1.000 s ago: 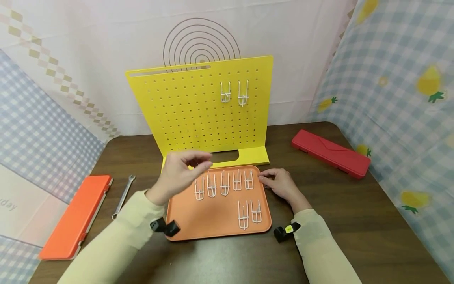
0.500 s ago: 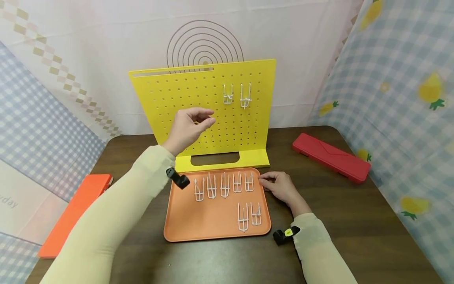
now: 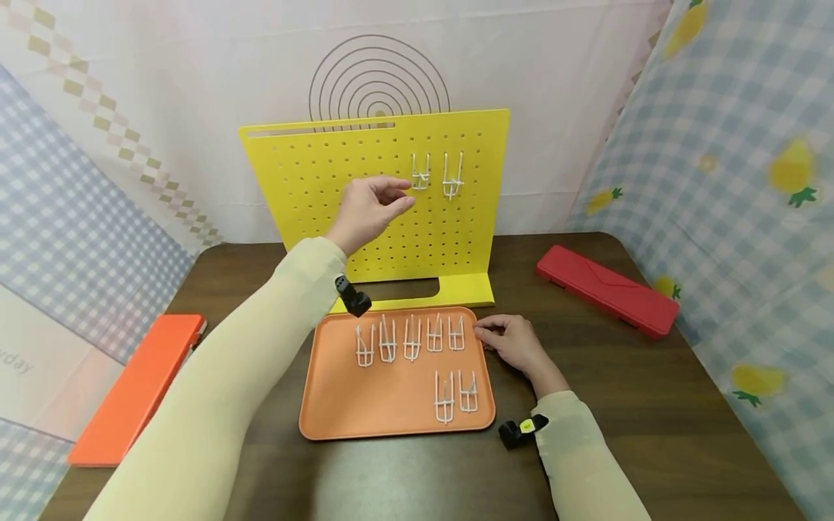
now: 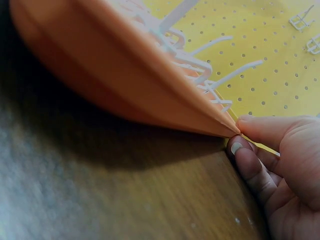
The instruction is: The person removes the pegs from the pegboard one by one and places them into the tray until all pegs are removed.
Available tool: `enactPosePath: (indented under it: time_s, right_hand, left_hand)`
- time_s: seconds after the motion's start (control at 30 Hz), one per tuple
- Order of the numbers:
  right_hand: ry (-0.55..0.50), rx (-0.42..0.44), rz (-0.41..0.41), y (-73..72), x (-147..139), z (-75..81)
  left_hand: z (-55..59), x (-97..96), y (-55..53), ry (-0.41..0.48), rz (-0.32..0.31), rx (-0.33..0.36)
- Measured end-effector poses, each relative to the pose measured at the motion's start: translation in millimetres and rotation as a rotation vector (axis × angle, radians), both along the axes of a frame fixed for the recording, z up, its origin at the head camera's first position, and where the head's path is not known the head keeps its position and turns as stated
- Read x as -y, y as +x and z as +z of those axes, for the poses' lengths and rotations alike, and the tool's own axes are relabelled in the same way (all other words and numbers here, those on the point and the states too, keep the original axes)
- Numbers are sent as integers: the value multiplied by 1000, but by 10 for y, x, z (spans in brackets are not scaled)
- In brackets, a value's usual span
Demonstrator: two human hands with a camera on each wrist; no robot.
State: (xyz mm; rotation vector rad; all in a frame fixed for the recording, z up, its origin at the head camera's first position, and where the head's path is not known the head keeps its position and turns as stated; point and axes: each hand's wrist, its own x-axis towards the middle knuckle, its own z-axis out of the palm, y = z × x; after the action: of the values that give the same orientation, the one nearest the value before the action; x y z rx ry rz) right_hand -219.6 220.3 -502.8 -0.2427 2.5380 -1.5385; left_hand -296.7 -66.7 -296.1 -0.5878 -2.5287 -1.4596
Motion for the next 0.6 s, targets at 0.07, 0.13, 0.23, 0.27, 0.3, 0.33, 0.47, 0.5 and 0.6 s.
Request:
enactPosePath:
  time_s: [0.07, 0.13, 0.23, 0.27, 0.3, 0.33, 0.47, 0.5, 0.6]
  right_hand:
    - [-3, 2, 3, 2, -2, 1]
    - [-2, 1, 2, 2, -1, 1]
    - [1, -2, 4, 3, -6, -1]
    - [3, -3, 7, 3, -9, -2]
    - [2, -4, 8, 3, -11, -4]
    - [3, -6, 11, -1, -9, -3]
    - [-1, 1, 4, -6, 2, -1]
    - [-3, 6, -2, -6, 5, -1]
    - [-8, 18, -16, -5, 8, -1]
  left_hand:
    - [4, -23, -26, -10, 1, 8]
    - [7, -41, -59, -13, 1, 14]
    - [7, -70, -108, -11, 5, 21]
    - [5, -81, -123, -12, 6, 22]
    - [2, -94, -141, -12, 5, 26]
    - [0, -104, -153, -10, 4, 25]
    - [-14, -170, -196, 24, -13, 44]
    - [-21, -190, -202, 40, -18, 53]
    - [-48, -242, -216, 83, -26, 78]
